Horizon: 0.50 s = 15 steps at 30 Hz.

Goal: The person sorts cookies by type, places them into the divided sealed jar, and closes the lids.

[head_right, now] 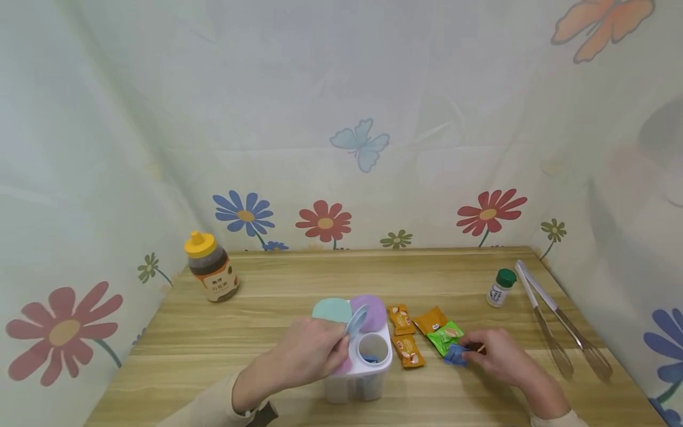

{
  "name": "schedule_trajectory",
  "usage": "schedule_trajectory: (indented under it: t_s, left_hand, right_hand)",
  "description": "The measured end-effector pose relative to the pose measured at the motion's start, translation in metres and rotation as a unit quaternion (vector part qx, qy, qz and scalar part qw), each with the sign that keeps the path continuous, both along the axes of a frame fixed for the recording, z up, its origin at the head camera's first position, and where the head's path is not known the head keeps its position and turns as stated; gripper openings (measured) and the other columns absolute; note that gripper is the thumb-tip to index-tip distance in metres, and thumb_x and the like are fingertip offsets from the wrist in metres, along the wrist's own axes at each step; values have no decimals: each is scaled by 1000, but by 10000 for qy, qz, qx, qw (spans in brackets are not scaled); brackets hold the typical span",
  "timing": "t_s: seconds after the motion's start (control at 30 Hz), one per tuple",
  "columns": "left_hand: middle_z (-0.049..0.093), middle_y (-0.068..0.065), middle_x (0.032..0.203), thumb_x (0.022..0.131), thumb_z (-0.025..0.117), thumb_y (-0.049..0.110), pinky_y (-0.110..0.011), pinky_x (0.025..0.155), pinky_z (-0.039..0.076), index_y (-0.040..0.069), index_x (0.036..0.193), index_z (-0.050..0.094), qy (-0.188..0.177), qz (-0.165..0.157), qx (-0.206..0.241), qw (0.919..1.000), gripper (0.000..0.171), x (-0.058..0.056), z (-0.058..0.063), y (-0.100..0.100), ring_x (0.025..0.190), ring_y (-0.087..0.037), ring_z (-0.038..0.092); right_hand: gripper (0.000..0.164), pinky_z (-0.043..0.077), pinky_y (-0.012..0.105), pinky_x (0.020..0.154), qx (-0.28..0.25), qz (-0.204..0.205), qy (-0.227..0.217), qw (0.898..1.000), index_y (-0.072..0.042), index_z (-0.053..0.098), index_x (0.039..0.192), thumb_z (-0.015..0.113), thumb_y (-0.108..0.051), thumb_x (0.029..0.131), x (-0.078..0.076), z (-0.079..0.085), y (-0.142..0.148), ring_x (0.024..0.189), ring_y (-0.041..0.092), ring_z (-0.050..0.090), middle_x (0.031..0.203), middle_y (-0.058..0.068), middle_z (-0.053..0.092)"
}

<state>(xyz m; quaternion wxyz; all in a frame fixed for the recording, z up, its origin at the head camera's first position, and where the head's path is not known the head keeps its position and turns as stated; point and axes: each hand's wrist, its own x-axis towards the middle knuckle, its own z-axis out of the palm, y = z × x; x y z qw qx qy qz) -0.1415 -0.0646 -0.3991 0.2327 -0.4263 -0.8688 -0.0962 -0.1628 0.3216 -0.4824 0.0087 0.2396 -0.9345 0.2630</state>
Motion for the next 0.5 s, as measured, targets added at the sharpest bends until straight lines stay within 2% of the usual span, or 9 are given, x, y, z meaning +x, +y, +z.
schedule_trajectory:
  t_s: [0.33,0.5]
  left_hand:
    - [30,13,54,87,62,26,-16,42,18,20,62,44,-176,-3,-85,9998,31,-1,1,1,47,-1,29]
    - [31,12,53,87,63,26,-16,42,18,20,62,44,-69,5,-80,9999,31,-1,0,0,47,-2,29]
  right_hand:
    - [12,53,22,61,-232,89,408,9989,-13,73,92,76,-10,80,0,4,-4,73,-5,60,86,-1,73]
    - [13,51,21,59,-405,171,664,9968,-14,73,92,76,-8,80,1,8,-7,71,-6,58,84,-3,72]
